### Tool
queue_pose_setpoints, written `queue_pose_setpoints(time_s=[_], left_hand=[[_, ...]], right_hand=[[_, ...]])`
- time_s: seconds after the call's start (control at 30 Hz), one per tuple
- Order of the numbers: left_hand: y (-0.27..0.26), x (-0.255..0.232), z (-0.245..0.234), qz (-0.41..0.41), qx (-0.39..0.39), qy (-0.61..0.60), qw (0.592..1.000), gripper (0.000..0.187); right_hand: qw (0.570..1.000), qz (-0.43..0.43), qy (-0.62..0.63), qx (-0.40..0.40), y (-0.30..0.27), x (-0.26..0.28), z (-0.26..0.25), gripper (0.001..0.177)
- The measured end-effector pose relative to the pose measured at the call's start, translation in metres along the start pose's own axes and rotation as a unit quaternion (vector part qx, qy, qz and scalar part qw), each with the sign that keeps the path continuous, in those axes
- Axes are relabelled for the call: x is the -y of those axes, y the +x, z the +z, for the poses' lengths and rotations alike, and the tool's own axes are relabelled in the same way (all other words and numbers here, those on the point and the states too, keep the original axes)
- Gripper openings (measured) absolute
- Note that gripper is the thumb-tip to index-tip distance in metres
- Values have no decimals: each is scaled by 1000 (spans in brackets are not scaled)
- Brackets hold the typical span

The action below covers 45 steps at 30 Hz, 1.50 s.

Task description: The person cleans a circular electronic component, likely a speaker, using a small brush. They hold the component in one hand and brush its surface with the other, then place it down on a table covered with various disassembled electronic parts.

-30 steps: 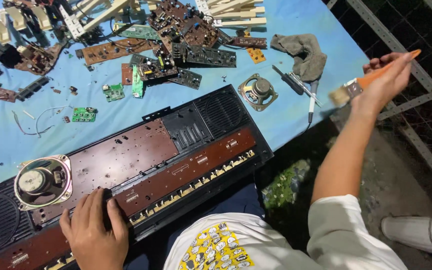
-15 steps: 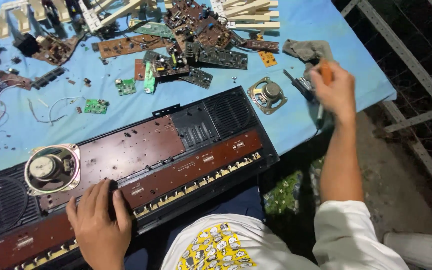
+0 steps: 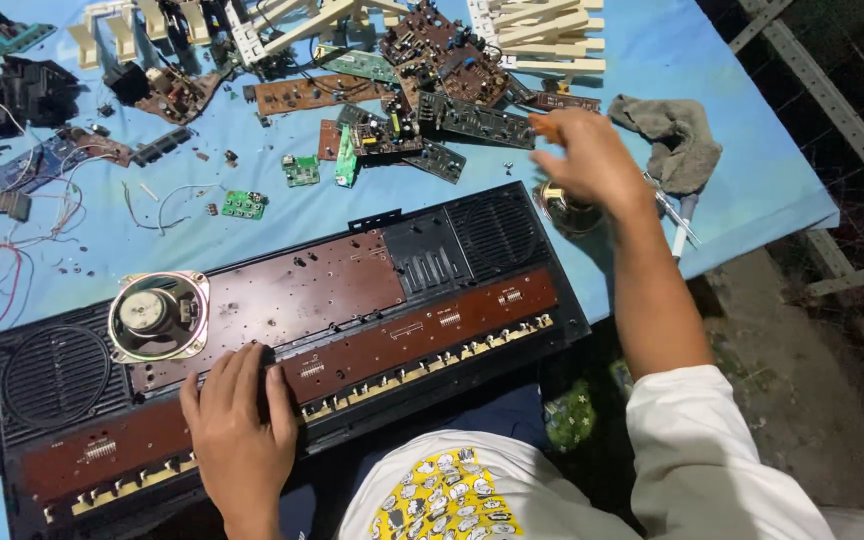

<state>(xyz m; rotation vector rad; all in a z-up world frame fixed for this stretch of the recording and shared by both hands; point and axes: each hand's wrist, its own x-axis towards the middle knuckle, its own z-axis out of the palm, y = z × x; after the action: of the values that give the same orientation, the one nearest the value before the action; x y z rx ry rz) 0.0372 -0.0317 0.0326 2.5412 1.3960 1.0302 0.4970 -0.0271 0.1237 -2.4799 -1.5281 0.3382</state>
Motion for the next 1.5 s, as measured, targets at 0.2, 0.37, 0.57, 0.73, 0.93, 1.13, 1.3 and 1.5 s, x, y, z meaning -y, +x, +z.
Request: queue_pose_setpoints(time_s=[0.2,0.37,0.57,0.73,0.93,1.13,1.3,1.5], left_hand=[[2,2,0,6,-3,0,1000,26],[2,1,-1,9,7,6,1000,26],[1,1,0,1,9,10,1000,25],[2,1,-1,11,-2,15,1000,24],[8,-2,-8,-8,27,-54,998,35],[67,-48,-30,-89,89,-353,927,53],[154,-60,28,-191,216,-694,660,87],[233,-81,24,-152,14,-360,920,57]], right_hand=[[993,99,-60,8,-18,-90,-8,47],[996,70,-47,33,-42,-136,8,42],[999,-4,22,-39,-51,-88,20,46],[995,-45,-37,-80,-41,-99,42,58],[959,-176,11,-220,-60,-60,30,42],[896,-354,126,-238,-68,35,24,41],[842,-484,166,-171,-44,108,28,47],[827,-512,62,-222,14,156,31,50]])
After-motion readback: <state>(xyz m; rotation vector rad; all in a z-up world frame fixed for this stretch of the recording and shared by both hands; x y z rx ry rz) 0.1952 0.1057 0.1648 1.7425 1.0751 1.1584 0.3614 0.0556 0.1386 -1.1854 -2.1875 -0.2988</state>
